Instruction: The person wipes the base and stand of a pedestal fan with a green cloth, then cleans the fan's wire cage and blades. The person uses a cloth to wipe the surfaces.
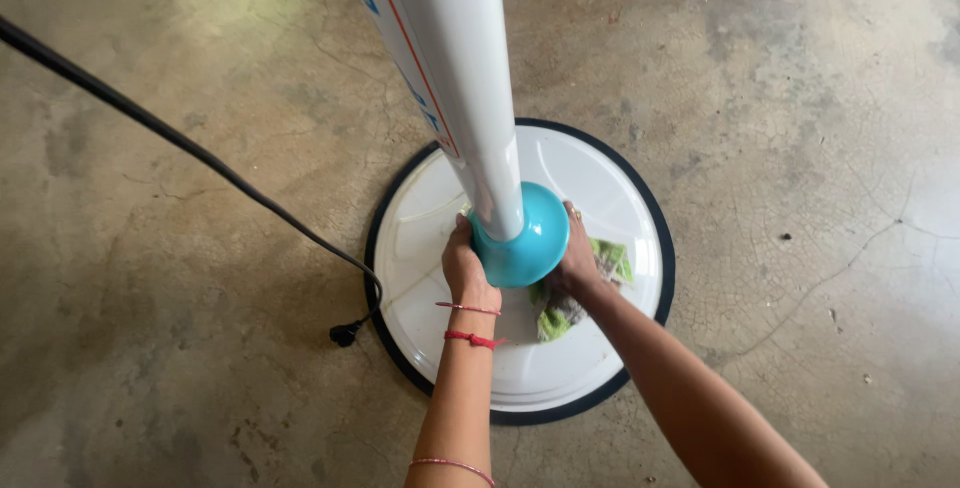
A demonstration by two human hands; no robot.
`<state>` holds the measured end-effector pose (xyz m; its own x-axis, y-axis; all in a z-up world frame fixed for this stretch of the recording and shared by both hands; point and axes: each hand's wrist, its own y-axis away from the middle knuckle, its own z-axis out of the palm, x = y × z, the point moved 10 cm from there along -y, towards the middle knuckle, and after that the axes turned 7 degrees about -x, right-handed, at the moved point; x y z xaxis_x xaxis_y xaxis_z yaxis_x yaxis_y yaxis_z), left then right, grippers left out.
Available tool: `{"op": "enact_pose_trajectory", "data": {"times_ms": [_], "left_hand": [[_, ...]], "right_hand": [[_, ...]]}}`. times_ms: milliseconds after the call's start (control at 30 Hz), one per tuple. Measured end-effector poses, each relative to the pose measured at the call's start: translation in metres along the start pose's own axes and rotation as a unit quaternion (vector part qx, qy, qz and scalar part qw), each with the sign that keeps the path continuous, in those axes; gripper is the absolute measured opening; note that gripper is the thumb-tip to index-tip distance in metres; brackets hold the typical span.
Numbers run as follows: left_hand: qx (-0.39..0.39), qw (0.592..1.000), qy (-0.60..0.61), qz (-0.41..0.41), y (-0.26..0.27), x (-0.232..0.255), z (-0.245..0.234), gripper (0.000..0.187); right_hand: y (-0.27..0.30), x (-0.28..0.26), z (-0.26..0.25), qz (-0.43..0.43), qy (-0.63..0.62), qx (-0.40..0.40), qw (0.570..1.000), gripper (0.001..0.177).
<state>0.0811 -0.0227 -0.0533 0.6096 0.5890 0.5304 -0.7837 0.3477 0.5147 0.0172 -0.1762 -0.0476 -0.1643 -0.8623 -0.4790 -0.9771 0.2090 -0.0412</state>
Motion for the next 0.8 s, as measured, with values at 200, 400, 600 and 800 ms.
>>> {"op": "enact_pose_trajectory", "data": {"times_ms": [200, 400, 600, 800], "left_hand": [[0.053, 0.991, -0.122, 0.013, -0.002, 0.007, -0.011, 0.046], [0.072, 0.982, -0.175, 0.031, -0.004, 0.015, -0.015, 0.051], [0.083, 0.978, -0.187, 0.036, 0.000, 0.020, -0.011, 0.050], [0.074, 0.980, -0.179, 0.047, -0.008, 0.007, -0.019, 0.052]], "right_hand": [[0.030, -0.045, -0.045, 0.024, 0.008, 0.054, 0.998, 0.032], [0.049, -0.054, -0.054, 0.078, -0.008, -0.028, 0.997, 0.025], [0.033, -0.048, -0.069, -0.014, -0.050, -0.033, 0.998, 0.021], [0.038, -0.053, -0.051, 0.084, -0.015, 0.027, 0.996, 0.024]]}}
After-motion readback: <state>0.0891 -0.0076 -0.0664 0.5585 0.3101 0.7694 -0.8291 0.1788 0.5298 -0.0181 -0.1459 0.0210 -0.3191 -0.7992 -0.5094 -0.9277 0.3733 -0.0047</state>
